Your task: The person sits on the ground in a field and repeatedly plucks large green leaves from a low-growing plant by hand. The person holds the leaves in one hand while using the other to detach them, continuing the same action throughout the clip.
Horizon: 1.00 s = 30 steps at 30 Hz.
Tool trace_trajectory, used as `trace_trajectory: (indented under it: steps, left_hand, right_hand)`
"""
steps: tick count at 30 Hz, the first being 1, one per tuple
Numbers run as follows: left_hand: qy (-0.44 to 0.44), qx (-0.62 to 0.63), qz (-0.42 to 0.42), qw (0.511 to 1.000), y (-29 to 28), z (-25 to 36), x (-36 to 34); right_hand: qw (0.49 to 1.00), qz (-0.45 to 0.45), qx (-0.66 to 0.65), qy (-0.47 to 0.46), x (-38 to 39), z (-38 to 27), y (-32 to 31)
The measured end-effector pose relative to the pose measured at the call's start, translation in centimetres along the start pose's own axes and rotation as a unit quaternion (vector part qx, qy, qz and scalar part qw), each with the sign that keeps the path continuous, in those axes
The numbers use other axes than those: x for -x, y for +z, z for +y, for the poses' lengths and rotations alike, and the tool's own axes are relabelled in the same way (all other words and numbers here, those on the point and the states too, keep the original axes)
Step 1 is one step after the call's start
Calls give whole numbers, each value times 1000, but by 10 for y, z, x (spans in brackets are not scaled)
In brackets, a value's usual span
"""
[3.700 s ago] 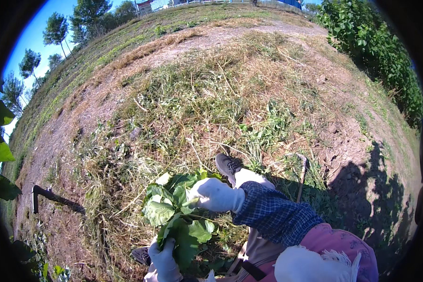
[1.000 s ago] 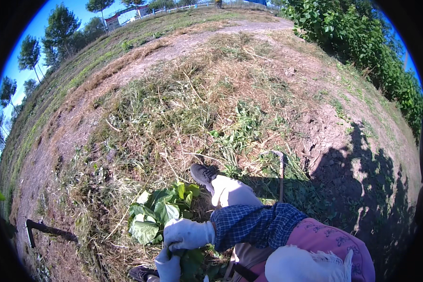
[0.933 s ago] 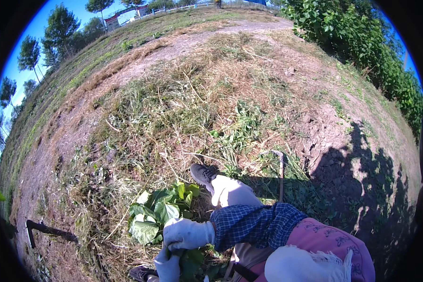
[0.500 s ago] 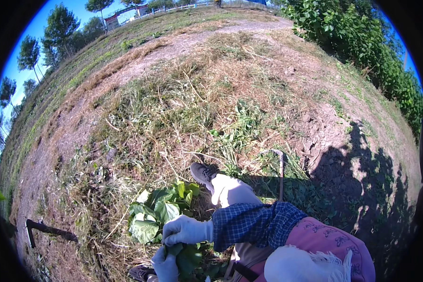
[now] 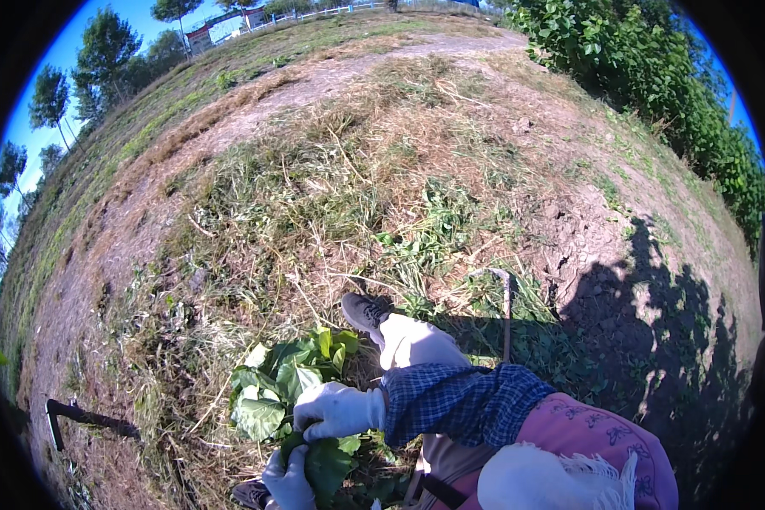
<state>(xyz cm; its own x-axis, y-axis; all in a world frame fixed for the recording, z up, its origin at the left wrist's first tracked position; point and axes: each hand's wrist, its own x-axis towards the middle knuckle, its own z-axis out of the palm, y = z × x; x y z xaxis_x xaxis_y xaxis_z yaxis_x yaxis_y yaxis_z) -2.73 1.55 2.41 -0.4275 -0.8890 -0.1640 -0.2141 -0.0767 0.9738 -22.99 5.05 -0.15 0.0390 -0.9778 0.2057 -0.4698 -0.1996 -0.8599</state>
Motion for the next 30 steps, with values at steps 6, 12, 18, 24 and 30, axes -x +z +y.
trace_trajectory:
  steps: [6, 12, 18, 24, 30]
  left_hand:
    - [-5, -7, 5, 1000, 1, 2, 0]
    - [20, -57, -2, 998, 1, 4, 2]
    - [4, -14, 5, 1000, 2, 2, 0]
    - [4, -18, 22, 1000, -4, -1, -1]
    - [6, -22, 23, 999, -4, -1, -1]
  right_hand:
    - [1000, -8, 20, -6, 0, 1, 0]
    - [997, -28, 66, -15, 0, 5, 4]
    - [998, -11, 54, -3, -2, 11, 6]
    - [998, 20, 51, -32, -1, 3, 2]
    - [997, 26, 59, -38, 0, 10, 9]
